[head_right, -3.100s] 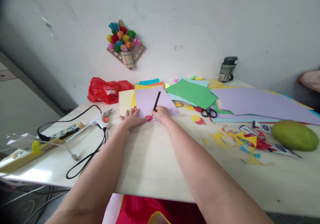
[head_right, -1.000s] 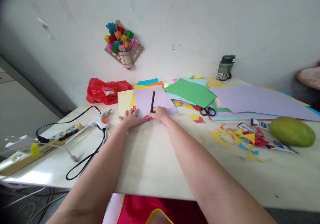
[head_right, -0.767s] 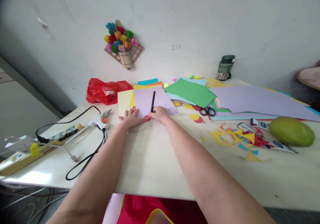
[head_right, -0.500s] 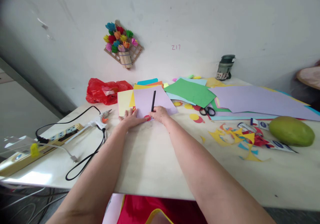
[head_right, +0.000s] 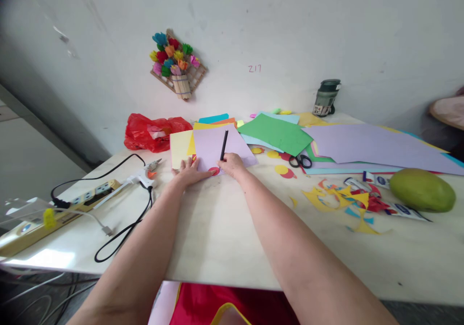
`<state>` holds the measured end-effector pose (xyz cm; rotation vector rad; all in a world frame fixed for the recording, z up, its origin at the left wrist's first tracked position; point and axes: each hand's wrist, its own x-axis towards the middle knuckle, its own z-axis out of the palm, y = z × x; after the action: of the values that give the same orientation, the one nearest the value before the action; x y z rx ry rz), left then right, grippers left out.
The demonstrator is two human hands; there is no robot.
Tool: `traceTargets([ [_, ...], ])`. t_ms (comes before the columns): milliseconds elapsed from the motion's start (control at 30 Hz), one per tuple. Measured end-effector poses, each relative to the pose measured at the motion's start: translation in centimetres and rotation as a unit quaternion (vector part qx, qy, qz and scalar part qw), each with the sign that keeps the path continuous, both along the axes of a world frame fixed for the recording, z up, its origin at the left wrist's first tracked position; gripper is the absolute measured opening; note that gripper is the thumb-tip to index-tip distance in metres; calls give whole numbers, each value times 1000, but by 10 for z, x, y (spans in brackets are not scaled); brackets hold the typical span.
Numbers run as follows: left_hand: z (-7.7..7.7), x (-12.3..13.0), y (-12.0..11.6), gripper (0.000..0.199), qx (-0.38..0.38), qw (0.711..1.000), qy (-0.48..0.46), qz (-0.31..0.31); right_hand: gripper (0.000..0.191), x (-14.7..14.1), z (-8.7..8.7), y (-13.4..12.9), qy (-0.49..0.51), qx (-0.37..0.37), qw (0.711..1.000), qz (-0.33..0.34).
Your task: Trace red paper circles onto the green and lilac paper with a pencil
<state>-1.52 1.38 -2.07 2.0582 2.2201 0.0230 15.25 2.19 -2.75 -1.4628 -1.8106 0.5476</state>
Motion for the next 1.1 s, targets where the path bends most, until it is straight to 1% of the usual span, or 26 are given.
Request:
traceTargets([
  [200, 2, 0, -2, 98, -3, 1000, 1, 2, 20, 0, 1, 0, -1, -2, 1000, -12],
  [367, 0, -1, 0, 97, -1, 1000, -2, -1, 21, 1, -1, 3, 37, 17, 999, -22],
  [567, -1, -1, 0, 101, -4, 1000, -4, -1, 26, 0, -4, 1, 81, 4, 995, 58],
  [700, -1, -1, 1, 101, -2, 1000, -2, 3, 28, 0, -1, -3, 56, -7, 997, 57],
  [867, -1, -1, 0, 96, -2, 1000, 1, 1, 28, 1, 0, -4, 13, 4, 998, 56],
  [1100, -1, -6, 0, 93, -5, 1000, -3, -10, 26, 2, 3, -6, -8, -1, 999, 44],
])
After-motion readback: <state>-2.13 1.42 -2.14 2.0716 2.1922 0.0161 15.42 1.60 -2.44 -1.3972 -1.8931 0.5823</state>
